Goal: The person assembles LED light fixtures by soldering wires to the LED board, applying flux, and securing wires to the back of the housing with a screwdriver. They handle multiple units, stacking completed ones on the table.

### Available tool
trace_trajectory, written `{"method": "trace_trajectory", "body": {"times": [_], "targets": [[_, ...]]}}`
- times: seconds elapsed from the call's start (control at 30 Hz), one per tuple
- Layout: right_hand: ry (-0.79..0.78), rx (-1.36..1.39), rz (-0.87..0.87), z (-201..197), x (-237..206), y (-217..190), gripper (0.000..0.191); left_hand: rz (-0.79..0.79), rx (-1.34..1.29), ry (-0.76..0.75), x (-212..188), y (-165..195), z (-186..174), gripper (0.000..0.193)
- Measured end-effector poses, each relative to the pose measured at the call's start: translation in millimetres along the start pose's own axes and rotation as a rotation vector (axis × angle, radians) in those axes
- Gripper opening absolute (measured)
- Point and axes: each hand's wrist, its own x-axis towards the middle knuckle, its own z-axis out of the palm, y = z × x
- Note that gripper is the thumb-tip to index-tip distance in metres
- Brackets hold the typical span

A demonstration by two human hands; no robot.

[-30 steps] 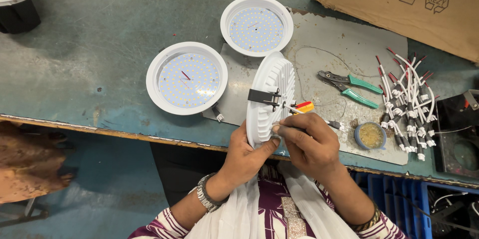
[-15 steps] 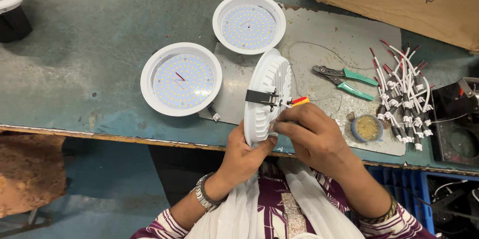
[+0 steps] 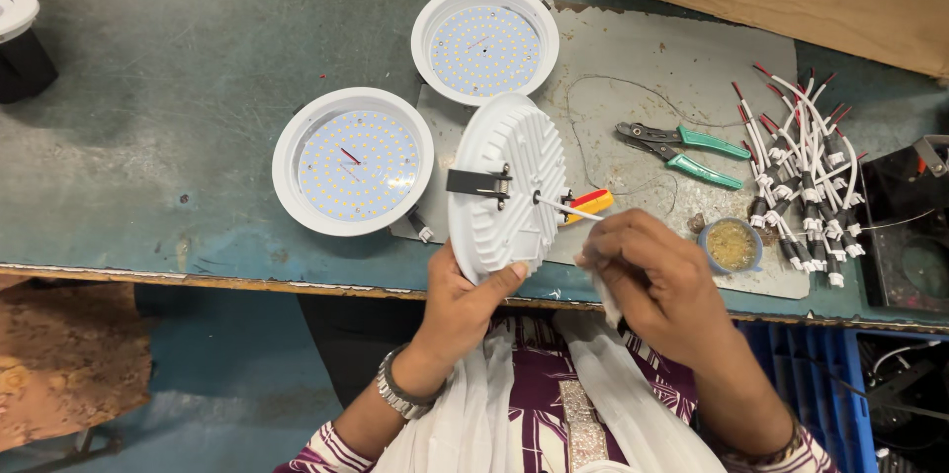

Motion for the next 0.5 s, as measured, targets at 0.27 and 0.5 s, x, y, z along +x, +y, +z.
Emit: {"method": "trace_trajectory", "body": {"times": [0.27, 0.5], "targets": [[0.030, 0.008, 0.108, 26, -8, 34, 0.017, 0.020, -0.097, 0.005, 3, -4, -2, 0.038], [0.061, -0.060, 0.075, 36, -5, 37, 0.019, 0.018, -0.085, 0.002, 2, -4, -2, 0.035]]}}
